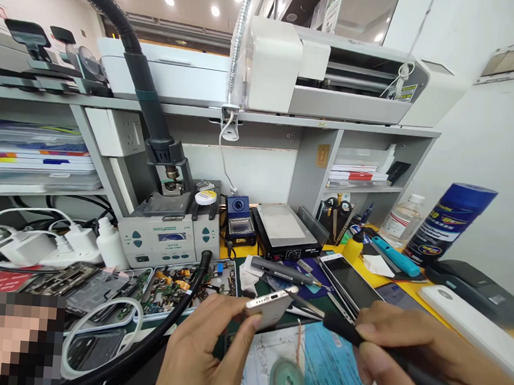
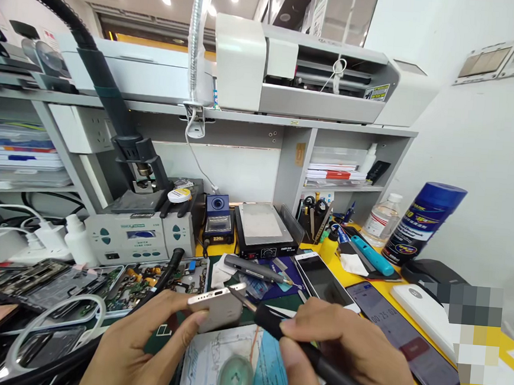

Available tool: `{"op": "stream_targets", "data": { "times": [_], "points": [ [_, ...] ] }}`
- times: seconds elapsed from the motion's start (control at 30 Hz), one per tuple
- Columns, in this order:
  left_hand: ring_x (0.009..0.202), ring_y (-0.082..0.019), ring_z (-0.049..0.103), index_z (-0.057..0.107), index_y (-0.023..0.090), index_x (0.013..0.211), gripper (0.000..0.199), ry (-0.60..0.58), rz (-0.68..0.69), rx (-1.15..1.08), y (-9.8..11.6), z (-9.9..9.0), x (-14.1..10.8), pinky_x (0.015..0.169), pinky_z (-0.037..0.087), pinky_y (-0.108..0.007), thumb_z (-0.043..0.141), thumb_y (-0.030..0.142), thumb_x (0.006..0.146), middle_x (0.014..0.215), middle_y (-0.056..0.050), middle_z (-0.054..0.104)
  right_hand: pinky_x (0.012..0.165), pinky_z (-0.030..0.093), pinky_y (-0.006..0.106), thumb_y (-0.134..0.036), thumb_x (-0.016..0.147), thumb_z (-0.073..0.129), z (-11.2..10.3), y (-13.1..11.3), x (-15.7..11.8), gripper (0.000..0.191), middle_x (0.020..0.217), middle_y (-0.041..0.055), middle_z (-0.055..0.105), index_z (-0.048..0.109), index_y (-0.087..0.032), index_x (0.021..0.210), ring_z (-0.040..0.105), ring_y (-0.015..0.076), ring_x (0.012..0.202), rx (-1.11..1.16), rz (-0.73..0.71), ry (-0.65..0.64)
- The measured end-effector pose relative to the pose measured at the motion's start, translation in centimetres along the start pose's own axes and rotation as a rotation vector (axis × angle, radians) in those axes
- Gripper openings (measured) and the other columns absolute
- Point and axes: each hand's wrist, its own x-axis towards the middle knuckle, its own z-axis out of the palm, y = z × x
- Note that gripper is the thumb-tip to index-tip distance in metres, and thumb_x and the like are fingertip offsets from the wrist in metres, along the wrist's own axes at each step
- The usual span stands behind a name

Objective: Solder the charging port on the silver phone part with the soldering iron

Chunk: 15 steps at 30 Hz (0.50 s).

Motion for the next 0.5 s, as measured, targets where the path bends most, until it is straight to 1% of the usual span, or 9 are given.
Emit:
{"op": "stream_targets", "data": {
  "times": [0.03,0.1,0.13,0.17,0.23,0.3,0.37,0.43,0.5],
  "points": [
    [0.076,-0.018,0.067,0.072,0.023,0.094,0.011,-0.006,-0.001,-0.004,0.0,0.0,0.0,0.071,0.052,-0.024,0.062,0.022,0.098,0.085,-0.001,0.072,0.042,0.056,0.017,-0.008,0.080,0.074,0.0,0.3,0.1,0.023,0.064,-0.0056,0.074,0.073,-0.030,0.087,0.068,0.0124,0.042,0.141,0.104,0.005],
    [0.078,-0.017,0.067,0.071,0.023,0.095,0.011,-0.018,-0.002,-0.013,0.0,-0.1,0.0,0.073,0.051,-0.023,0.061,0.022,0.098,0.087,-0.001,0.072,0.036,0.052,0.016,-0.024,0.091,0.071,0.1,1.0,0.4,0.006,0.056,-0.0065,0.070,0.071,-0.030,0.089,0.065,0.0120,0.037,0.495,0.382,-0.010],
    [0.079,-0.017,0.067,0.071,0.024,0.096,0.010,-0.022,-0.005,-0.014,0.0,-0.1,0.0,0.073,0.051,-0.023,0.061,0.022,0.098,0.087,0.000,0.072,0.034,0.049,0.014,-0.031,0.093,0.070,0.1,1.2,0.7,0.006,0.055,-0.0059,0.070,0.071,-0.029,0.088,0.064,0.0114,0.035,0.649,0.501,-0.042],
    [0.079,-0.016,0.066,0.071,0.024,0.096,0.010,-0.024,-0.009,-0.013,0.0,-0.1,0.0,0.074,0.051,-0.023,0.062,0.022,0.098,0.088,0.000,0.072,0.032,0.048,0.013,-0.035,0.094,0.069,0.2,1.5,1.0,0.012,0.055,-0.0049,0.070,0.071,-0.027,0.086,0.064,0.0113,0.034,0.780,0.605,-0.071],
    [0.078,-0.016,0.066,0.071,0.024,0.096,0.009,-0.024,-0.019,-0.008,0.1,-0.1,0.0,0.074,0.050,-0.022,0.062,0.023,0.098,0.087,0.001,0.071,0.030,0.046,0.011,-0.038,0.094,0.071,0.3,1.9,1.6,0.020,0.057,-0.0028,0.072,0.071,-0.022,0.082,0.065,0.0108,0.034,0.962,0.750,-0.124],
    [0.078,-0.015,0.065,0.071,0.025,0.096,0.009,-0.026,-0.024,-0.008,0.1,-0.2,-0.1,0.074,0.050,-0.022,0.063,0.023,0.098,0.086,0.002,0.071,0.030,0.048,0.010,-0.037,0.092,0.075,0.2,2.1,2.0,0.019,0.060,-0.0019,0.074,0.073,-0.020,0.083,0.067,0.0113,0.036,1.064,0.853,-0.140],
    [0.078,-0.015,0.065,0.071,0.025,0.096,0.009,-0.029,-0.020,-0.011,0.1,-0.2,-0.1,0.074,0.050,-0.022,0.062,0.023,0.098,0.086,0.002,0.071,0.031,0.051,0.012,-0.033,0.088,0.080,0.2,2.0,2.2,0.014,0.061,-0.0017,0.075,0.075,-0.020,0.087,0.070,0.0127,0.039,1.107,0.923,-0.151],
    [0.077,-0.015,0.065,0.070,0.025,0.095,0.009,-0.028,-0.015,-0.007,0.1,-0.2,0.0,0.073,0.050,-0.023,0.062,0.023,0.099,0.086,0.002,0.071,0.030,0.052,0.013,-0.031,0.082,0.085,0.2,1.5,2.3,0.015,0.057,-0.0022,0.073,0.076,-0.020,0.086,0.069,0.0137,0.037,1.085,0.957,-0.136],
    [0.076,-0.015,0.064,0.070,0.025,0.096,0.008,-0.026,-0.012,-0.001,0.1,-0.2,0.0,0.073,0.050,-0.023,0.062,0.024,0.099,0.086,0.002,0.070,0.027,0.050,0.013,-0.031,0.078,0.089,0.5,0.9,2.4,0.019,0.051,-0.0026,0.070,0.074,-0.018,0.077,0.065,0.0132,0.032,1.010,0.963,-0.077]
  ]
}}
